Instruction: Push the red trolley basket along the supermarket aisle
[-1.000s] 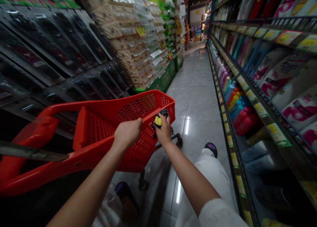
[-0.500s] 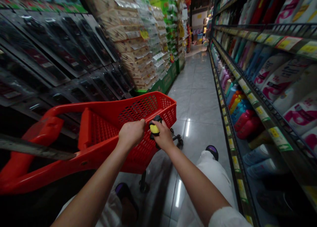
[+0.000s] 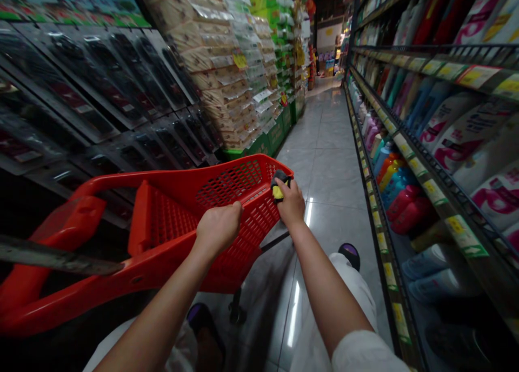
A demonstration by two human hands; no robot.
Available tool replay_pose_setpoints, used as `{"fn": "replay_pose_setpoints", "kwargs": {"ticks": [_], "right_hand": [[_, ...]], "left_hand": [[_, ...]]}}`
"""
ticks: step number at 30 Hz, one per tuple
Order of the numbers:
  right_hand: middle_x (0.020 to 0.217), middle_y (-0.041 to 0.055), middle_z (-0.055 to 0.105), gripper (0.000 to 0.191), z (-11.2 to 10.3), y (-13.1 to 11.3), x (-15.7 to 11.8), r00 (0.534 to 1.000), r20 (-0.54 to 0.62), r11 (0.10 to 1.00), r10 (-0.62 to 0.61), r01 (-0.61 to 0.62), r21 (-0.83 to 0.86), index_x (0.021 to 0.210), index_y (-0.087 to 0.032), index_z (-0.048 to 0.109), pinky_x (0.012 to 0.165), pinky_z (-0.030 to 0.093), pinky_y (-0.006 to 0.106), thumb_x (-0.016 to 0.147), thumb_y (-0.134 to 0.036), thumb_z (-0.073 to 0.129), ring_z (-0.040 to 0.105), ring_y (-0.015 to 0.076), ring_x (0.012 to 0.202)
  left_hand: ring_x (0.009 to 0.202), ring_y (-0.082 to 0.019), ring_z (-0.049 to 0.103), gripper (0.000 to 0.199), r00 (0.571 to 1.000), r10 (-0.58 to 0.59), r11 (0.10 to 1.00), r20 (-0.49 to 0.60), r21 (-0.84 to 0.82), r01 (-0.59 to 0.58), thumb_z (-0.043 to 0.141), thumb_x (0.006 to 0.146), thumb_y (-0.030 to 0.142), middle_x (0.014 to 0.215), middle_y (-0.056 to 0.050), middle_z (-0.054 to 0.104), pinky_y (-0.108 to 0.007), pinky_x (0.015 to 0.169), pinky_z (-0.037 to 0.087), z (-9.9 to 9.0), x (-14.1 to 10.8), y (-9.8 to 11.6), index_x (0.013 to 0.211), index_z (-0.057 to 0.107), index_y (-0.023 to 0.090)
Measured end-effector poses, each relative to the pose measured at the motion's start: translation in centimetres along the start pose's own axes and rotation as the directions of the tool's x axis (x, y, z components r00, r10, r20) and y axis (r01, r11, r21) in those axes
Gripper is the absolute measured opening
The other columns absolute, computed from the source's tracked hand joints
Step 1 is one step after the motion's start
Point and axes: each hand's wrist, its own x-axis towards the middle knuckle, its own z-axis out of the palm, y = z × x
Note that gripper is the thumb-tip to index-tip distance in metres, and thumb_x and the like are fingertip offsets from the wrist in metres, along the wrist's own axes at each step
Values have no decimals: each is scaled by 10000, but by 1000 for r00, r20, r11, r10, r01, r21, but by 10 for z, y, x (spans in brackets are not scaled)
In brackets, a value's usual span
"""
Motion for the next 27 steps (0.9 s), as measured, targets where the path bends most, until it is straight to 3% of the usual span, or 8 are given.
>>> {"fn": "replay_pose_setpoints", "kwargs": {"ticks": [4, 7, 10, 12, 16, 21, 24, 27], "right_hand": [[1075, 80, 559, 595, 1, 11, 9, 996, -18, 997, 82, -82, -7, 1321, -280, 645, 854, 508, 368, 766, -103, 524, 582, 251, 942], [1108, 91, 569, 623, 4, -11, -13, 997, 69, 998, -37, 40, -38, 1358, -288, 615, 845, 509, 361, 768, -104, 541, 584, 256, 953], [1086, 85, 589, 649, 3, -38, -39, 960, 203, 976, -191, 208, -64, 1399, -315, 574, 824, 511, 330, 779, -121, 569, 584, 242, 934], [1070, 78, 600, 637, 0, -45, -43, 949, 247, 967, -196, 229, -112, 1409, -329, 561, 810, 511, 311, 801, -139, 578, 583, 234, 932], [1141, 75, 600, 590, -9, -23, -16, 987, 156, 982, -25, 54, -181, 1359, -318, 608, 818, 512, 296, 809, -112, 557, 600, 228, 982], [1215, 114, 582, 553, -5, 16, 12, 979, -39, 980, 200, -200, 1, 1363, -201, 605, 879, 518, 332, 820, -127, 523, 617, 247, 1056], [1220, 112, 577, 597, 4, 9, -3, 985, -51, 986, 165, -164, 22, 1402, -221, 564, 899, 521, 353, 811, -139, 543, 618, 257, 1074], [1177, 95, 581, 665, 11, -16, -33, 999, 44, 1000, 18, -18, 3, 1425, -274, 537, 876, 535, 364, 780, -112, 560, 622, 265, 1055]], "left_hand": [[948, -324, 731, 384, 1000, 4, 1000, 22, -4, -4, 279, 924, 92, 891, -170, 743, -422, 782, 566, -2, 1, 1, 1092, 625, 108], [938, -321, 732, 383, 1000, 3, 1000, 12, -3, -3, 275, 933, 104, 915, -177, 744, -420, 776, 567, -1, 4, 1, 1091, 623, 106], [932, -314, 733, 356, 1000, 13, 1000, -12, -9, -13, 292, 941, 131, 939, -175, 746, -411, 774, 567, 0, 5, -1, 1073, 623, 111], [933, -313, 733, 350, 1000, 15, 1000, -22, -6, -15, 295, 950, 150, 940, -173, 746, -409, 778, 565, 1, 4, -2, 1059, 625, 117], [914, -319, 736, 356, 999, 25, 1000, -29, 6, -24, 292, 941, 133, 902, -163, 747, -412, 765, 563, 0, -1, -3, 1050, 631, 125], [923, -319, 735, 358, 1000, 23, 1000, -15, -2, -23, 298, 921, 106, 871, -153, 747, -404, 762, 559, 1, -4, -2, 1048, 632, 126], [918, -322, 735, 363, 999, 22, 1000, -23, -17, -22, 282, 943, 142, 885, -152, 749, -410, 752, 558, 2, -1, -1, 1042, 632, 125], [891, -330, 735, 379, 998, 19, 999, -57, -33, -21, 279, 975, 247, 906, -161, 749, -416, 738, 555, 3, 3, -2, 992, 638, 128]]}}
